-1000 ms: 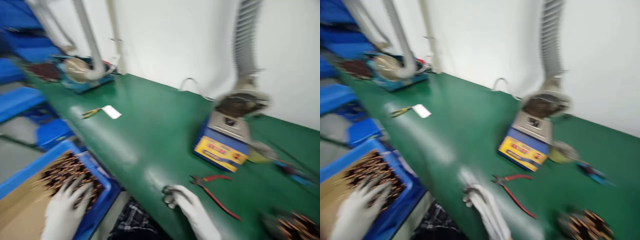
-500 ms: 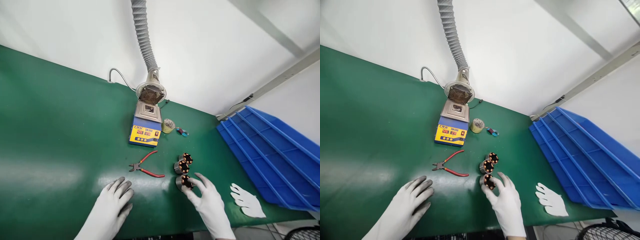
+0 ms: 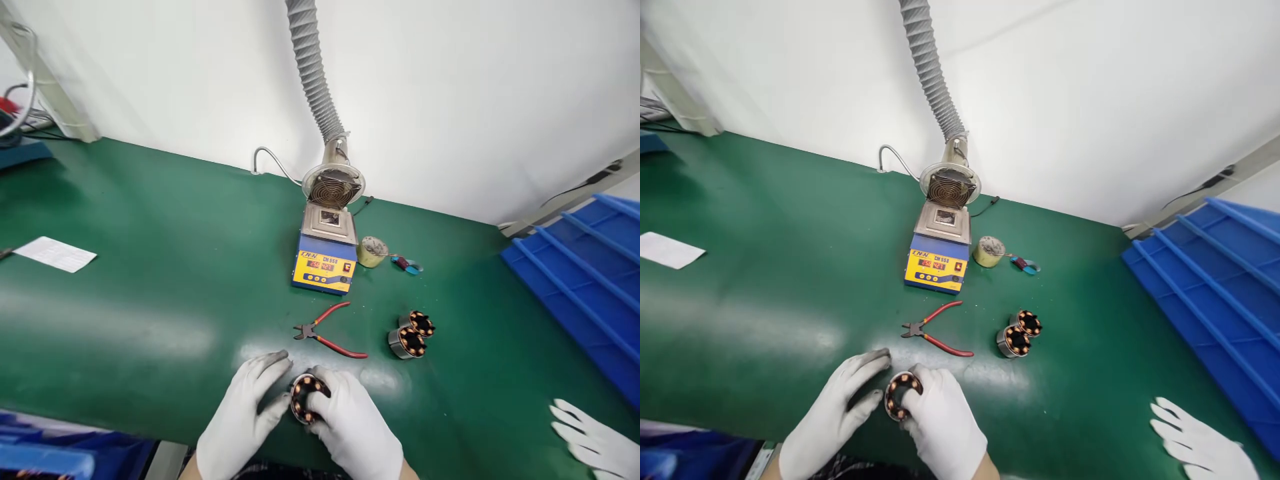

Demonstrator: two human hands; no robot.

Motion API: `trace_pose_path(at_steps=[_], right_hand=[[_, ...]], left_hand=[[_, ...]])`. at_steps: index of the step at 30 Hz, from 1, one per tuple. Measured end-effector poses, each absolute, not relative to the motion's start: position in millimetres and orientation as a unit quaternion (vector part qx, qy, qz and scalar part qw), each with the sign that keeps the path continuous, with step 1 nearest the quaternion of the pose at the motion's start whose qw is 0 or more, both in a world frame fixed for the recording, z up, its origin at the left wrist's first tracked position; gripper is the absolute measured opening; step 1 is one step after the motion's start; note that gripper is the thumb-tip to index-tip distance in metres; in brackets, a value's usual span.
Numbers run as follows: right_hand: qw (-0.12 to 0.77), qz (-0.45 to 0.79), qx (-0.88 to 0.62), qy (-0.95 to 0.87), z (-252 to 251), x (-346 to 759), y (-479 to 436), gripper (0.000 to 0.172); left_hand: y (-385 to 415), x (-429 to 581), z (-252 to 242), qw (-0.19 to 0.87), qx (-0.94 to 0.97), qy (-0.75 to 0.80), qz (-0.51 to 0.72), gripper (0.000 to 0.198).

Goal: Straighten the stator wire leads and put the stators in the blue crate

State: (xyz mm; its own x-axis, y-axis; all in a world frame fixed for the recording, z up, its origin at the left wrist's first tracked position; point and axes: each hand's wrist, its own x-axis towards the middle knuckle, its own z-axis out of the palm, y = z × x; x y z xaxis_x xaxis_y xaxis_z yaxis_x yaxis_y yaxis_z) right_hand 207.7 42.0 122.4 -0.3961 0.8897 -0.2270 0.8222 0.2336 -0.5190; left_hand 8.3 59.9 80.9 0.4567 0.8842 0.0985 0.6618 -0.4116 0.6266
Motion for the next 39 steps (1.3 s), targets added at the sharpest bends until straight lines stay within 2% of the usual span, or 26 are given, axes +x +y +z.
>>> trace_pose_path(at_steps=[3,5,7,9,13,15,18,20,22,24,26,28,30,33,35,39], right_hand=[[0.178,0.431,-0.552,-0.691,110.4,196.5,45.1,0.028],[0.282,0.566,-0.554,-0.541,103.9,198.7,44.8,0.031],[0.350,0.665,-0.538,-0.381,99.8,201.4,45.6,0.035],[0.378,0.700,-0.533,-0.289,97.0,199.9,48.6,0.038],[0.381,0.687,-0.557,-0.269,90.9,187.3,57.3,0.031],[0.382,0.677,-0.561,-0.285,89.7,182.8,59.3,0.027],[0.407,0.635,-0.551,-0.358,96.3,183.7,58.9,0.021],[0.434,0.609,-0.508,-0.426,105.5,188.7,59.3,0.018],[0.492,0.605,-0.454,-0.431,114.5,196.2,62.3,0.019],[0.586,0.600,-0.429,-0.337,119.5,204.6,66.8,0.017],[0.653,0.580,-0.435,-0.218,119.5,210.5,69.3,0.016],[0.638,0.598,-0.457,-0.165,115.8,209.3,66.3,0.016],[0.563,0.674,-0.452,-0.157,110.7,199.2,57.4,0.023],[0.465,0.800,-0.362,-0.112,102.9,175.4,40.7,0.041],[0.442,0.840,-0.310,-0.049,97.1,162.8,33.7,0.042],[0.444,0.844,-0.295,0.050,86.8,156.5,32.8,0.036]], left_hand=[[55.6,2.1,90.9,0.278,0.805,0.476,0.220,0.039],[50.4,6.3,96.4,0.264,0.816,0.471,0.206,0.038],[44.9,15.8,98.2,0.233,0.820,0.496,0.164,0.034],[41.3,26.2,96.6,0.196,0.813,0.536,0.119,0.027],[43.2,34.9,94.7,0.189,0.806,0.552,0.104,0.029],[47.2,33.7,100.0,0.253,0.785,0.550,0.133,0.027],[52.6,32.8,115.4,0.472,0.683,0.519,0.201,0.002],[53.6,34.3,126.4,0.655,0.541,0.468,0.243,0.029],[52.7,36.1,135.1,0.778,0.381,0.429,0.255,0.055],[51.4,36.4,140.2,0.826,0.287,0.419,0.244,0.068],[52.3,34.9,141.5,0.827,0.276,0.426,0.242,0.067],[57.2,32.6,139.4,0.799,0.328,0.429,0.264,0.057],[65.3,30.5,135.0,0.751,0.408,0.441,0.276,0.044],[76.9,28.7,126.0,0.701,0.503,0.458,0.215,0.024],[79.6,27.6,120.5,0.658,0.548,0.485,0.177,0.020],[75.4,24.6,117.0,0.552,0.637,0.519,0.146,0.073]])
